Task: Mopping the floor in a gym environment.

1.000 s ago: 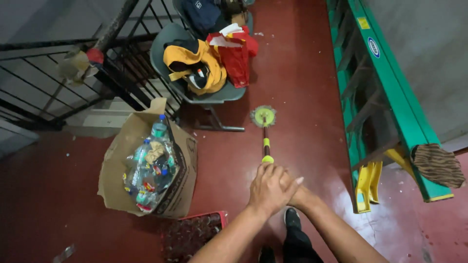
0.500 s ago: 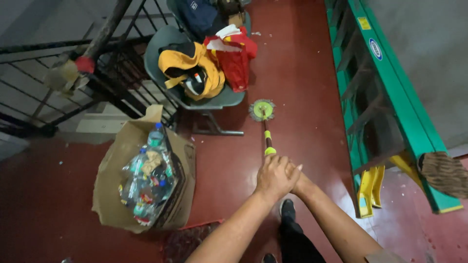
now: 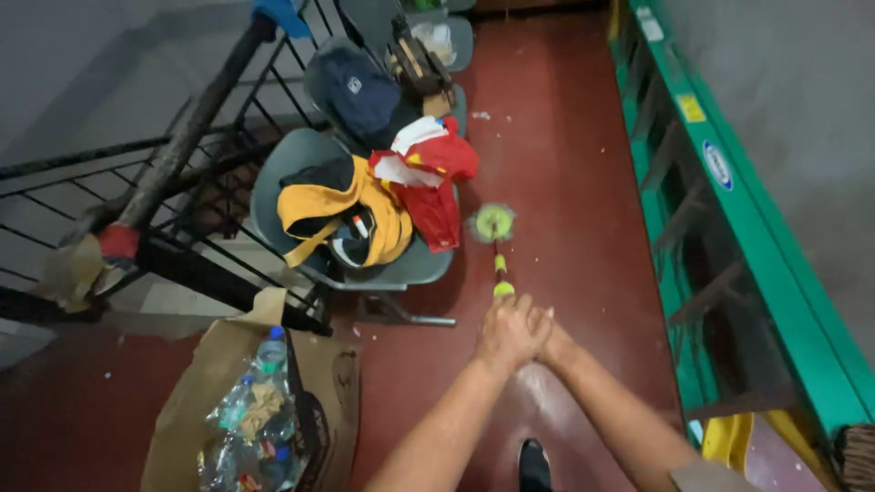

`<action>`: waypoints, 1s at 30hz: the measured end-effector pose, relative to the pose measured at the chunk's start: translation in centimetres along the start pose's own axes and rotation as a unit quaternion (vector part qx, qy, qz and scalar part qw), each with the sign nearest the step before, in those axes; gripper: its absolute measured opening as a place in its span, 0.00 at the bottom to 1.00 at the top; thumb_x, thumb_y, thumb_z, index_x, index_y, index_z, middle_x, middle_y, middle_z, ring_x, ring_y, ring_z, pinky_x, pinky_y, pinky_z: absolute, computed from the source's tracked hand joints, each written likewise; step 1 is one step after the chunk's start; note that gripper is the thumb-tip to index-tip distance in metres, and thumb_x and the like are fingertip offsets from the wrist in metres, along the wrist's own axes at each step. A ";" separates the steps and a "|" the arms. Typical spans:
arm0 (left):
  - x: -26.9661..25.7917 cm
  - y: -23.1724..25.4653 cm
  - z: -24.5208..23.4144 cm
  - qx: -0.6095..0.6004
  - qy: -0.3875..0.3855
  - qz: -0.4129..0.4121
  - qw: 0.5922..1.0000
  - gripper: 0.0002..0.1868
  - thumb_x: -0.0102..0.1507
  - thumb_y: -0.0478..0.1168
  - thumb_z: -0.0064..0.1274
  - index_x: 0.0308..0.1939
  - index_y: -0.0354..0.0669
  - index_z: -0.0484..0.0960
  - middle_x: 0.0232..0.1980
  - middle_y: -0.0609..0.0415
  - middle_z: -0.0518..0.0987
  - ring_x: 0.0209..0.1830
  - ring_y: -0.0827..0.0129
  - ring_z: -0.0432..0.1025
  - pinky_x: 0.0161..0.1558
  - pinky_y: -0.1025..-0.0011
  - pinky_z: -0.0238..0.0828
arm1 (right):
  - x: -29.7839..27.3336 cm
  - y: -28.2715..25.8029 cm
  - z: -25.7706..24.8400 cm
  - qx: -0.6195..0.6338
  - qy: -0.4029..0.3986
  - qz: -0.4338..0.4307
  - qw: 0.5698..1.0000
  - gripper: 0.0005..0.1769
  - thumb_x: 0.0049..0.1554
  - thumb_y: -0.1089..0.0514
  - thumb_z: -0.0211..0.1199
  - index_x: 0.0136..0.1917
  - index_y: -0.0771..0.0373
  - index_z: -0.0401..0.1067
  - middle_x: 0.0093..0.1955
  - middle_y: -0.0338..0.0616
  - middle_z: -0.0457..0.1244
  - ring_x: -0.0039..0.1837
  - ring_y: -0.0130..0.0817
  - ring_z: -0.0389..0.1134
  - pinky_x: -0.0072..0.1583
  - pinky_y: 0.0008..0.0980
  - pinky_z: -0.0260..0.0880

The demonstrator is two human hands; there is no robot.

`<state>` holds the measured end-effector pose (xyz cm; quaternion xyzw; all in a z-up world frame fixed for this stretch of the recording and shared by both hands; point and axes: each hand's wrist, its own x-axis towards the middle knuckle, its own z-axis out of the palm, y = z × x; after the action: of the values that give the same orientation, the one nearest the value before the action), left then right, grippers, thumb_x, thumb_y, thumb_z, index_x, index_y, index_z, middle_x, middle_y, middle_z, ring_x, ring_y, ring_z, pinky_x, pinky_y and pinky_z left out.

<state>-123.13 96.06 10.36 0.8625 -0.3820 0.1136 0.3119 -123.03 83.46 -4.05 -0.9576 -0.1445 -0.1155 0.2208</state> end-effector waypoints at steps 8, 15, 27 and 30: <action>10.1 -6.3 4.3 -0.014 0.050 0.009 0.999 0.16 0.63 0.49 0.56 0.33 0.38 0.76 0.37 0.36 0.79 0.45 0.40 0.74 0.51 0.48 0.73 | 9.2 7.6 -2.0 0.083 -0.033 -0.011 0.996 0.19 0.50 0.53 0.63 0.54 0.61 0.73 0.53 0.55 0.67 0.56 0.54 0.68 0.55 0.51 0.71; 21.1 -12.0 6.7 -0.021 0.023 -0.031 0.999 0.17 0.62 0.50 0.56 0.34 0.38 0.77 0.40 0.36 0.79 0.47 0.40 0.74 0.50 0.49 0.73 | 19.2 14.9 -2.3 0.066 -0.038 0.030 0.997 0.17 0.52 0.52 0.63 0.53 0.60 0.73 0.53 0.54 0.67 0.55 0.53 0.69 0.56 0.49 0.71; 43.2 -24.6 9.6 -0.039 -0.016 0.004 0.999 0.15 0.62 0.50 0.55 0.35 0.40 0.79 0.40 0.42 0.81 0.46 0.43 0.74 0.49 0.49 0.74 | 37.8 35.0 4.6 0.033 0.022 -0.053 0.998 0.19 0.59 0.54 0.55 0.61 0.62 0.71 0.59 0.52 0.64 0.62 0.48 0.65 0.62 0.48 0.68; 47.3 -27.9 12.0 -0.028 0.009 0.068 0.997 0.13 0.62 0.48 0.55 0.32 0.41 0.79 0.39 0.44 0.80 0.44 0.45 0.74 0.49 0.50 0.73 | 43.0 37.5 3.2 -0.191 0.010 -0.058 0.980 0.19 0.60 0.52 0.54 0.60 0.63 0.70 0.56 0.51 0.64 0.60 0.47 0.65 0.60 0.47 0.69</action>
<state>-71.03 75.08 8.93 0.8245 -0.4397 0.1315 0.3311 -70.15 62.35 -9.20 -0.9709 -0.1731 -0.1632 0.0278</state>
